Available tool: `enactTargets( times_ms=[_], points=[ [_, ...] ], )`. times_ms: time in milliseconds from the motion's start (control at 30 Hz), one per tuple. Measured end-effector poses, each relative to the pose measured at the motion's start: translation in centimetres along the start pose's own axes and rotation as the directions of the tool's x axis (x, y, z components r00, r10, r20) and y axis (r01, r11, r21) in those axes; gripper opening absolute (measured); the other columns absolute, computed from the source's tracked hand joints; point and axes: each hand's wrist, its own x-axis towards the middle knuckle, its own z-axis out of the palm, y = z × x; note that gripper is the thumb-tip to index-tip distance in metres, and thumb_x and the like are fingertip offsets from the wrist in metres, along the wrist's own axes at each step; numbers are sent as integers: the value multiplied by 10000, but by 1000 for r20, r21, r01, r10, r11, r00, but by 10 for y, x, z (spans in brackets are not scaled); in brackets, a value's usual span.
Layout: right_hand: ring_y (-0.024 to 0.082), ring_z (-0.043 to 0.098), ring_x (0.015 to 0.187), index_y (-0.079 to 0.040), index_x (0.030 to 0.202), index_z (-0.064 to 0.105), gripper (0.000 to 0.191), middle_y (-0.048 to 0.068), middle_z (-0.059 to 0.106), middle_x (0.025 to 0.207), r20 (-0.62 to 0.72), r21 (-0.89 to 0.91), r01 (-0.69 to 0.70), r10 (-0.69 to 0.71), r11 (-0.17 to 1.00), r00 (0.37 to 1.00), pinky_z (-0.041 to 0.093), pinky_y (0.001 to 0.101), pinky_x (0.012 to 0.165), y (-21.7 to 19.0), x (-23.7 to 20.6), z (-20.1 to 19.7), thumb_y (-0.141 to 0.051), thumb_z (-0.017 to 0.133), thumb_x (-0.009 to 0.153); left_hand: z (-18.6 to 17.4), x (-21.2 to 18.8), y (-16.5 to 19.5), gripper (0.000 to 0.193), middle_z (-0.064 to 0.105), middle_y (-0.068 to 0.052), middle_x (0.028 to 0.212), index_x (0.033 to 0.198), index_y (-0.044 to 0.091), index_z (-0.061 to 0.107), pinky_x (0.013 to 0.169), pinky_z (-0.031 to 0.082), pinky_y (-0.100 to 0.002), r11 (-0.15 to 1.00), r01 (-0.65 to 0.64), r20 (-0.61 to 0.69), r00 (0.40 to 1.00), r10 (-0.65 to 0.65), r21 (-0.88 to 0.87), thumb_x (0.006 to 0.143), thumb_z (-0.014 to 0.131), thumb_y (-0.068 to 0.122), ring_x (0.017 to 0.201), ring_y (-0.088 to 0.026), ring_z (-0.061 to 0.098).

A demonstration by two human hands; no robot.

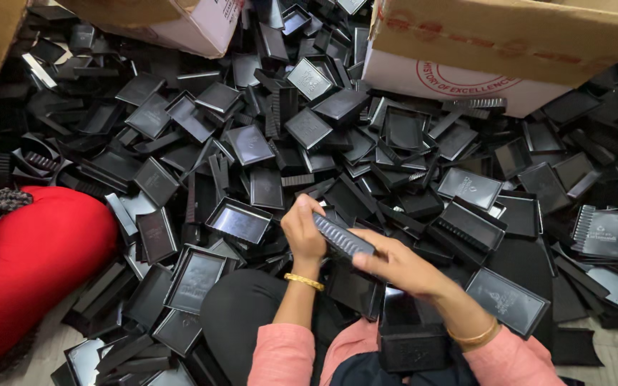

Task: The person sits on the floor surrounded by a large pile of black plastic components. They repeatedly pick up individual pieces, inspect them, and place them into a cardboard box. Another person is also sorting nearby.

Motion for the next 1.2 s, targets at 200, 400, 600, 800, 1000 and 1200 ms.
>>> enactTargets(
  times_ms=[200,400,600,800,1000,1200],
  points=[
    [206,535,1206,-139,1438,559,706,83,587,1317,-233,107,110,-82,988,969,447,354,997,22,18,7,-165,815,780,11,-10,2,407,617,-36,1139,1194,172,553,858,474,-350,706,644,190,764,-617,-294,1059,307,468,1007,-202,611],
    [246,542,1336,-158,1431,533,775,105,586,1364,-234,-114,165,-188,980,954,450,392,1110,25,25,5,-132,867,732,21,-21,1,590,626,-94,1306,1429,81,542,1034,459,-323,847,364,306,917,-254,-387,1097,298,503,1175,-206,594],
    [262,586,1210,-133,1482,539,805,146,619,1339,-135,132,54,-36,990,990,480,398,1044,-11,3,-39,-132,851,741,9,-2,-10,619,640,-114,1298,1428,74,586,1085,450,-333,944,214,379,919,-108,-250,1115,286,517,1211,-215,607],
    [201,567,1263,-124,1476,415,932,108,549,1367,-377,-65,267,-271,962,886,534,363,1010,-1,2,1,-125,897,677,27,-17,-10,570,599,-92,1340,1463,149,495,1049,466,-343,638,506,498,840,-213,-580,1106,269,532,1210,-195,585],
    [217,593,1265,-129,1464,478,888,97,562,1367,-336,-231,200,-271,952,902,535,371,1023,14,8,17,-159,909,687,25,-25,-12,564,584,-95,1262,1495,168,435,957,537,-353,493,604,578,784,-225,-627,1099,287,540,1084,-191,613],
    [168,652,1070,-54,1431,552,712,101,665,1212,-28,325,-111,127,939,992,561,348,916,8,8,-12,-239,799,790,14,-7,-7,428,666,-82,981,1118,78,614,835,526,-352,937,180,409,911,-45,-298,1131,333,402,891,-216,652]
  ],
)
